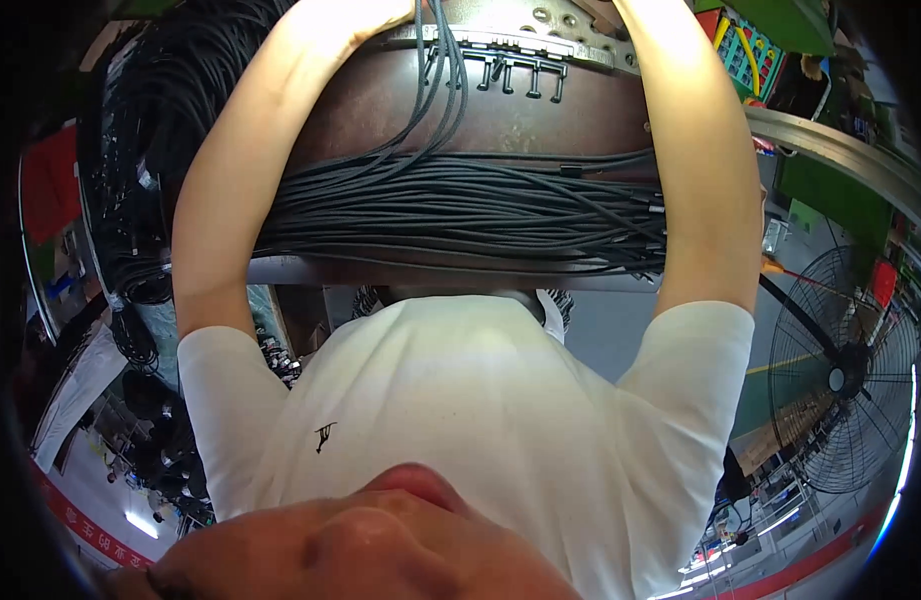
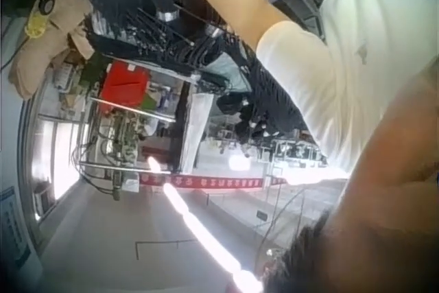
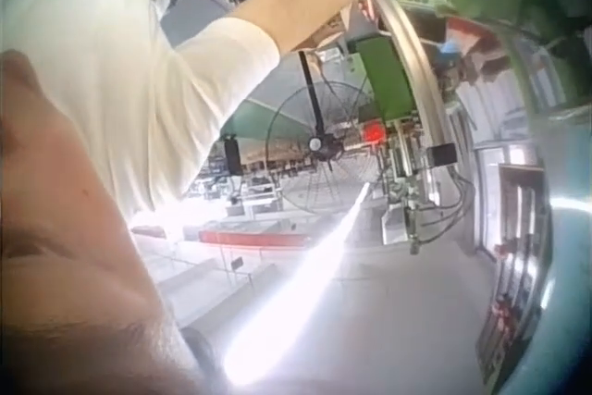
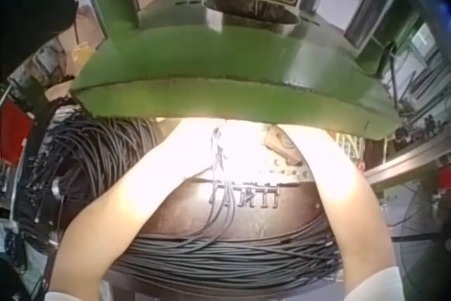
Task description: Assembling and testing wire cable harnesses by inserting individual wires into a testing jig at a factory workbench.
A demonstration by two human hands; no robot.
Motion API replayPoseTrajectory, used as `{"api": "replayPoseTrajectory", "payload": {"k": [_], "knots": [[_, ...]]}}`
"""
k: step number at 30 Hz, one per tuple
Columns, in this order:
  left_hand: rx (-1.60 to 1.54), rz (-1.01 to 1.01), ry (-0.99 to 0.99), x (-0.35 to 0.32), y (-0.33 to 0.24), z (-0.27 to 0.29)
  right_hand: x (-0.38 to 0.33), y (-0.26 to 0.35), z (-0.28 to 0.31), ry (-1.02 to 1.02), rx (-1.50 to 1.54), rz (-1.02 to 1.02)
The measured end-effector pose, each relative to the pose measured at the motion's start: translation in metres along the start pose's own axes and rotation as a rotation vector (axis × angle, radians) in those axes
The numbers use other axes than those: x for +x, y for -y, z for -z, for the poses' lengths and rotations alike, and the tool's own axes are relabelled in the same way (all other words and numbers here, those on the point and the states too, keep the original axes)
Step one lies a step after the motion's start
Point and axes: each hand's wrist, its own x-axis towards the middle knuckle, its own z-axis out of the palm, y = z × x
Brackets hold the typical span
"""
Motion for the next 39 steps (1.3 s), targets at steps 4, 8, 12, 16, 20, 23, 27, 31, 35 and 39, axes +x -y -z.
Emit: {"api": "replayPoseTrajectory", "payload": {"k": [4,8,12,16,20,23,27,31,35,39], "knots": [[0.404,-0.062,-0.040,-0.002,0.026,0.009,0.004,-0.004,-0.014,-0.069,-0.099,-0.005],[0.683,-0.103,-0.071,-0.003,0.029,-0.001,0.027,0.007,0.026,0.314,-0.135,-0.189],[0.683,-0.083,-0.188,0.001,-0.002,-0.006,0.028,0.012,0.024,0.395,0.062,-0.383],[0.745,0.011,-0.211,-0.006,-0.006,0.003,0.030,0.018,0.023,0.370,0.133,-0.365],[0.776,0.083,-0.115,-0.011,-0.026,0.009,0.030,0.016,0.025,0.445,0.222,-0.492],[0.792,0.068,-0.131,-0.008,-0.015,0.006,0.028,0.013,0.025,0.512,0.280,-0.591],[0.890,0.077,-0.188,-0.019,-0.019,0.016,0.028,0.009,0.003,0.179,0.370,-0.412],[0.906,0.037,-0.219,-0.010,-0.001,0.007,0.005,-0.028,-0.003,0.161,0.545,-0.507],[0.985,0.030,-0.265,-0.013,-0.003,0.010,0.001,-0.034,-0.026,0.112,0.356,-0.359],[0.958,0.127,-0.244,-0.011,-0.003,0.003,-0.007,-0.041,-0.028,0.067,0.299,-0.306]]}}
